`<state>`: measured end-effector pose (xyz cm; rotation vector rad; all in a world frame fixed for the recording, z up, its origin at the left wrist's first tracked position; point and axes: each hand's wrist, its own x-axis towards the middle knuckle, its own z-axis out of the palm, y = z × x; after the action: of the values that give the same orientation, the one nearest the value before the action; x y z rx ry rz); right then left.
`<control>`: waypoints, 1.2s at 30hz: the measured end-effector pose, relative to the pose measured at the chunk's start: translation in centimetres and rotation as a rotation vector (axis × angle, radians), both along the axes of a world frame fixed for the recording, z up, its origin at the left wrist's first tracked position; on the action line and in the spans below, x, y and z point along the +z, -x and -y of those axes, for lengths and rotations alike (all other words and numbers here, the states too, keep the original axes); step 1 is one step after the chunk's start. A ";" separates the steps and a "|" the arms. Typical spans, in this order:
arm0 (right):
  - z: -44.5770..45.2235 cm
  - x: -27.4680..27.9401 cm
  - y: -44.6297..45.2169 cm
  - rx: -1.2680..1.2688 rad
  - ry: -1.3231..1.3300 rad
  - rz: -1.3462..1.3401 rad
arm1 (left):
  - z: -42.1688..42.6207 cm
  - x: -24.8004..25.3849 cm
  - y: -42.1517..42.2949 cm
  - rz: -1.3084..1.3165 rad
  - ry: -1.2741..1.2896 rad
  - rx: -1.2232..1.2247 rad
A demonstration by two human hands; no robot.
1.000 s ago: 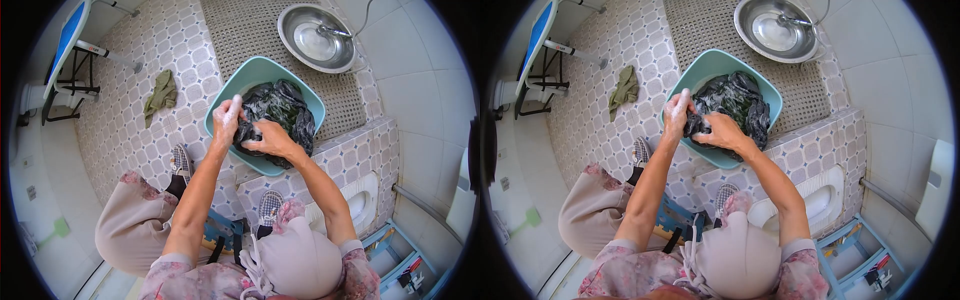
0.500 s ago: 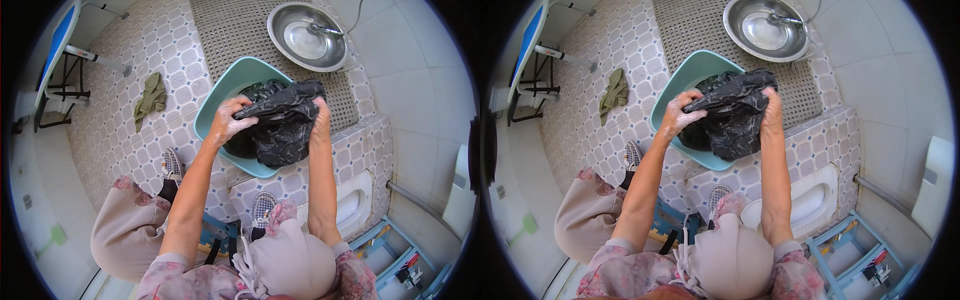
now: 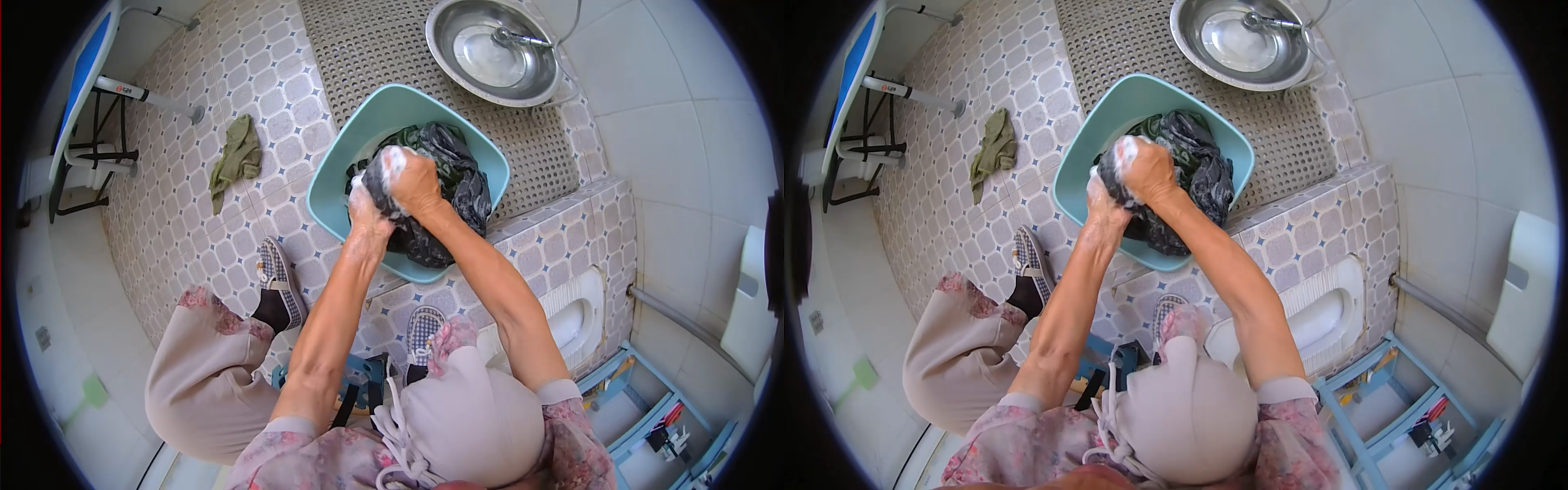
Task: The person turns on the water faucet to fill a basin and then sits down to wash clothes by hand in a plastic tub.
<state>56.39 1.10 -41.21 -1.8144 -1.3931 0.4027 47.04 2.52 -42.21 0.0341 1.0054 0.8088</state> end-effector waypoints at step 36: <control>3.0 8.8 -1.6 0.405 -0.147 0.048 | -4.6 10.4 3.5 -0.880 -0.799 -0.357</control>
<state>58.01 -1.89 -32.41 -1.4295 -1.7800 0.4508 43.53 7.10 -31.81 1.3120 1.3625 0.8217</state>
